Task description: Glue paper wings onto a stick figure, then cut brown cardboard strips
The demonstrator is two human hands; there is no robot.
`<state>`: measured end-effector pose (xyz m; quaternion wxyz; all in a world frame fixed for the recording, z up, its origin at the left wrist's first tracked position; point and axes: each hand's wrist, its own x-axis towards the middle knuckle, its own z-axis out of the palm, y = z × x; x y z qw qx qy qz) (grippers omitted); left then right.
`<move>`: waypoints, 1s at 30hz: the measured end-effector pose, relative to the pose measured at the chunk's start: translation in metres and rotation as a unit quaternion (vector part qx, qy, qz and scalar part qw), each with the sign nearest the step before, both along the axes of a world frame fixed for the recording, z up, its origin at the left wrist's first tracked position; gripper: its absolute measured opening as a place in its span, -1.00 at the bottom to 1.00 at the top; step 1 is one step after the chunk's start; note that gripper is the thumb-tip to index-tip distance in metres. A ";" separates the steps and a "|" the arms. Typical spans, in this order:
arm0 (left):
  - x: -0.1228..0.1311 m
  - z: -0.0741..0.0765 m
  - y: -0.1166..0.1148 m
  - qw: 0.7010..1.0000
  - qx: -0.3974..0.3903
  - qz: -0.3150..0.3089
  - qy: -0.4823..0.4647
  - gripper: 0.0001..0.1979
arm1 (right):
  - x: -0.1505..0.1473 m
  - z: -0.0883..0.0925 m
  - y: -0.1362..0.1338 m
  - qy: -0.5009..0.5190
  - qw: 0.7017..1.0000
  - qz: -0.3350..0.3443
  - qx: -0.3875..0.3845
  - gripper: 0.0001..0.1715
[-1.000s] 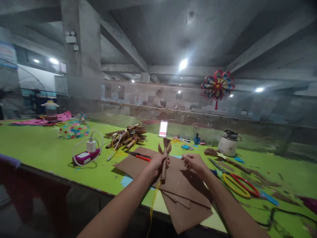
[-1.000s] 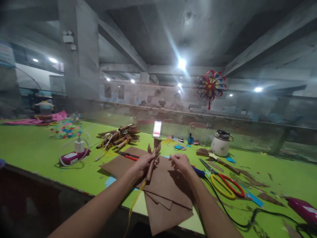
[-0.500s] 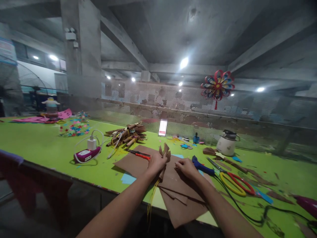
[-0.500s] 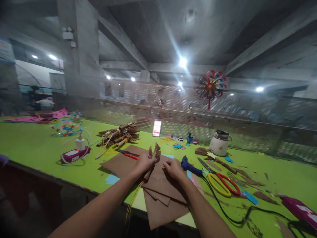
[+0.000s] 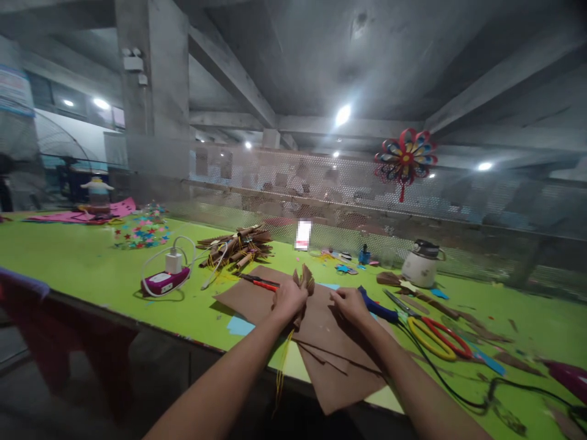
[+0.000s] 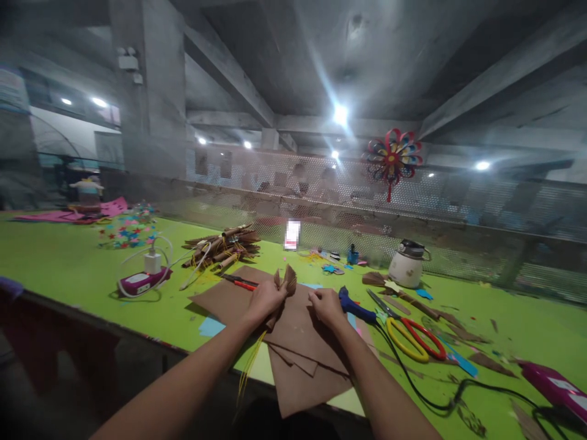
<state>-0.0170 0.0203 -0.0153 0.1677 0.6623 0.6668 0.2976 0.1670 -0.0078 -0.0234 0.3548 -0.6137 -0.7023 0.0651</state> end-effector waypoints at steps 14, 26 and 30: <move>-0.005 0.017 -0.011 0.996 0.082 0.008 0.048 -0.60 | 0.000 -0.006 0.007 -0.010 0.999 -0.018 0.025 -0.61; -0.013 0.066 -0.050 0.845 0.141 -0.157 -0.491 -0.67 | -0.001 -0.008 0.009 0.088 0.993 -0.020 0.077 -0.56; -0.045 0.117 -0.116 0.728 0.217 -0.214 -0.614 -0.68 | 0.001 -0.007 0.008 0.148 0.983 -0.048 0.100 -0.40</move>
